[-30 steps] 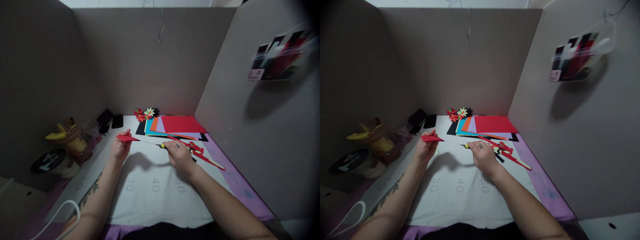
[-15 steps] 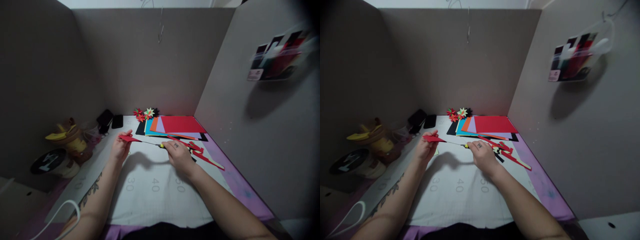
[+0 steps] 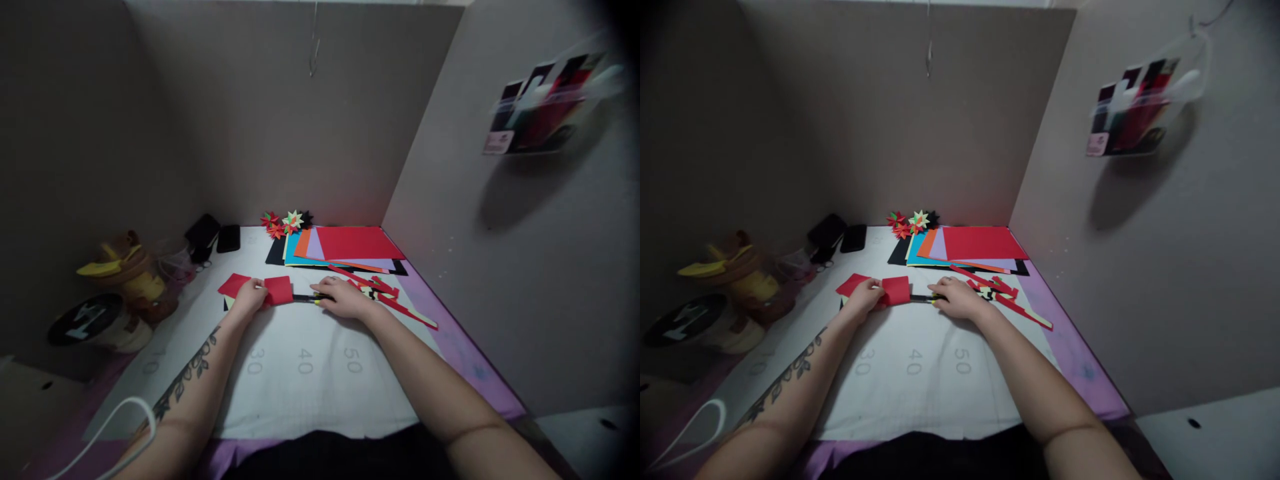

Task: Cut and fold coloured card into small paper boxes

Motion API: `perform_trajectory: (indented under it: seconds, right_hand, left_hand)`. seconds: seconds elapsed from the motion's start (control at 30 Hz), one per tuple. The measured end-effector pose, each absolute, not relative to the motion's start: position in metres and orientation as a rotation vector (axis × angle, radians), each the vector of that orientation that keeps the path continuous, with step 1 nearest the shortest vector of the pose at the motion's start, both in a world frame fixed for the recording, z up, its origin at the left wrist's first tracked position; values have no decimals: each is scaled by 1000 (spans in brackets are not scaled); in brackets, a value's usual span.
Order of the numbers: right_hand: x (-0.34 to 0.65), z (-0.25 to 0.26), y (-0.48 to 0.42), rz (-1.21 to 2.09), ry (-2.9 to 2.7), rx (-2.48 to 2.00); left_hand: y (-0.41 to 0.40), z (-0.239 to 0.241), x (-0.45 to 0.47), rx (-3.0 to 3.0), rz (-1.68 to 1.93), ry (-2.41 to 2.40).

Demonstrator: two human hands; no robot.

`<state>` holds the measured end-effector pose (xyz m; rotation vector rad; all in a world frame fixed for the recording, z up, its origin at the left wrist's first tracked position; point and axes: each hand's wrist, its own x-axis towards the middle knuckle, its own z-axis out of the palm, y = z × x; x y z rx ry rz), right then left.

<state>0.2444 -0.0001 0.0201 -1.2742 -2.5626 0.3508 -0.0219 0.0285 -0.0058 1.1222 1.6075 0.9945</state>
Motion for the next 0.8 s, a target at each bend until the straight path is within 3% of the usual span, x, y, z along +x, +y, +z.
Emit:
perform_trajectory:
  seconds: [0.13,0.27,0.4,0.53,0.8]
  right_hand:
    - [239,23,-5,258,-2649,-1291]
    - [236,22,-4,143,-2672,-1281]
    - [236,19,-1,135,-2671,-1242]
    - [242,18,-3,180,-2639,-1277]
    - [255,14,7,120,-2615,-1367]
  left_hand:
    - [24,2,-25,1211,979,1642]
    - [13,21,-28,1824,883,1917]
    - [8,27,-26,2365,648,1530]
    - [15,17,-24,2441,478,1270]
    - [15,20,-18,2481,449,1357]
